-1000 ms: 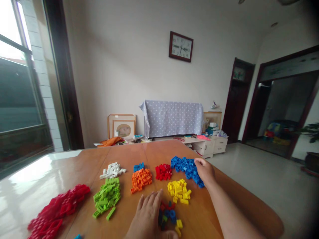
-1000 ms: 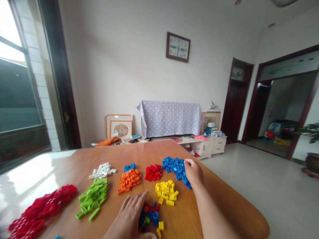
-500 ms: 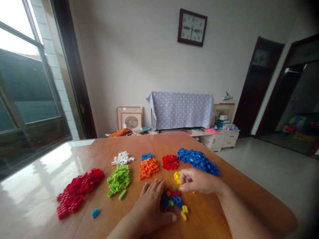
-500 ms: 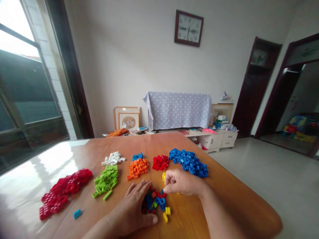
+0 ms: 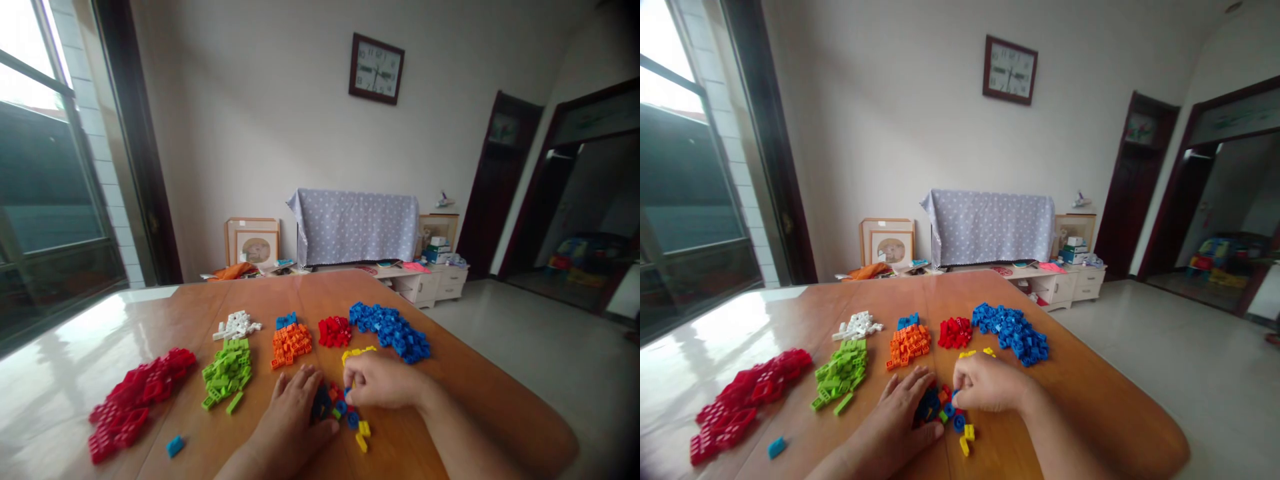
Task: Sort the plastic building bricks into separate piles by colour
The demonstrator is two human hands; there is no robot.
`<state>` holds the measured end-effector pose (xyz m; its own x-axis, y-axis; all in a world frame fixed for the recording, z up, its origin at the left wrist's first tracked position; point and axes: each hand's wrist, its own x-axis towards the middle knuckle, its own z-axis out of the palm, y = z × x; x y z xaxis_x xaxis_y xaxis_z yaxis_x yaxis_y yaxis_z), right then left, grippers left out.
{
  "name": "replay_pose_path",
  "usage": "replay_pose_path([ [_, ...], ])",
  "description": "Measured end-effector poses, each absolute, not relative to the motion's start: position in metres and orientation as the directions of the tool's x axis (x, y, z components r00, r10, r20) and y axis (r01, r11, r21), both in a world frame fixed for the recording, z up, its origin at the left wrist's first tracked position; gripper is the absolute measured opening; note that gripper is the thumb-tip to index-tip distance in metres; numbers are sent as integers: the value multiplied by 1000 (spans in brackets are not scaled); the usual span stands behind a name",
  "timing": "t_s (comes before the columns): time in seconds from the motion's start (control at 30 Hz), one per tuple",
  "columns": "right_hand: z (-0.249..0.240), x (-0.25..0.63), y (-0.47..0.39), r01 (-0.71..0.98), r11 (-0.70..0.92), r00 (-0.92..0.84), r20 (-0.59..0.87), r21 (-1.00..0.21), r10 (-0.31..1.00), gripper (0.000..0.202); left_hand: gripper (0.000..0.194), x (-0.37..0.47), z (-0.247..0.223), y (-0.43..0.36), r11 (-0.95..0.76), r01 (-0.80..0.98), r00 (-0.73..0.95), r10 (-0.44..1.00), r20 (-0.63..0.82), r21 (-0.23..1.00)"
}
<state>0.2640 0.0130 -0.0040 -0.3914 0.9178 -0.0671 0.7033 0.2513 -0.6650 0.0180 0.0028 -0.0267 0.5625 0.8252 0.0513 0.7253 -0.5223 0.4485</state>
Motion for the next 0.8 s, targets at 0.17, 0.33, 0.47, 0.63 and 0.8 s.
replay_pose_path([
  [0.17, -9, 307, 47, 492, 228, 78, 304, -840, 949, 26, 76, 19, -25, 4, -494, 740, 526, 848, 64, 457],
  [0.33, -37, 363, 84, 545, 71, 446, 361, -835, 819, 31, 75, 20, -22, 2, -484, 752, 512, 856, 65, 448],
  [0.47, -50, 379, 101, 602, 44, 493, 415, -797, 765, 33, 76, 21, -22, 1, -484, 754, 513, 856, 63, 444],
  [0.63, -53, 380, 109, 616, 36, 509, 433, -787, 744, 45, 72, 21, -25, 2, -498, 739, 525, 848, 75, 454],
  [0.8, -54, 385, 105, 596, 31, 518, 413, -802, 749, 42, 69, 21, -25, 1, -504, 734, 523, 847, 95, 455],
])
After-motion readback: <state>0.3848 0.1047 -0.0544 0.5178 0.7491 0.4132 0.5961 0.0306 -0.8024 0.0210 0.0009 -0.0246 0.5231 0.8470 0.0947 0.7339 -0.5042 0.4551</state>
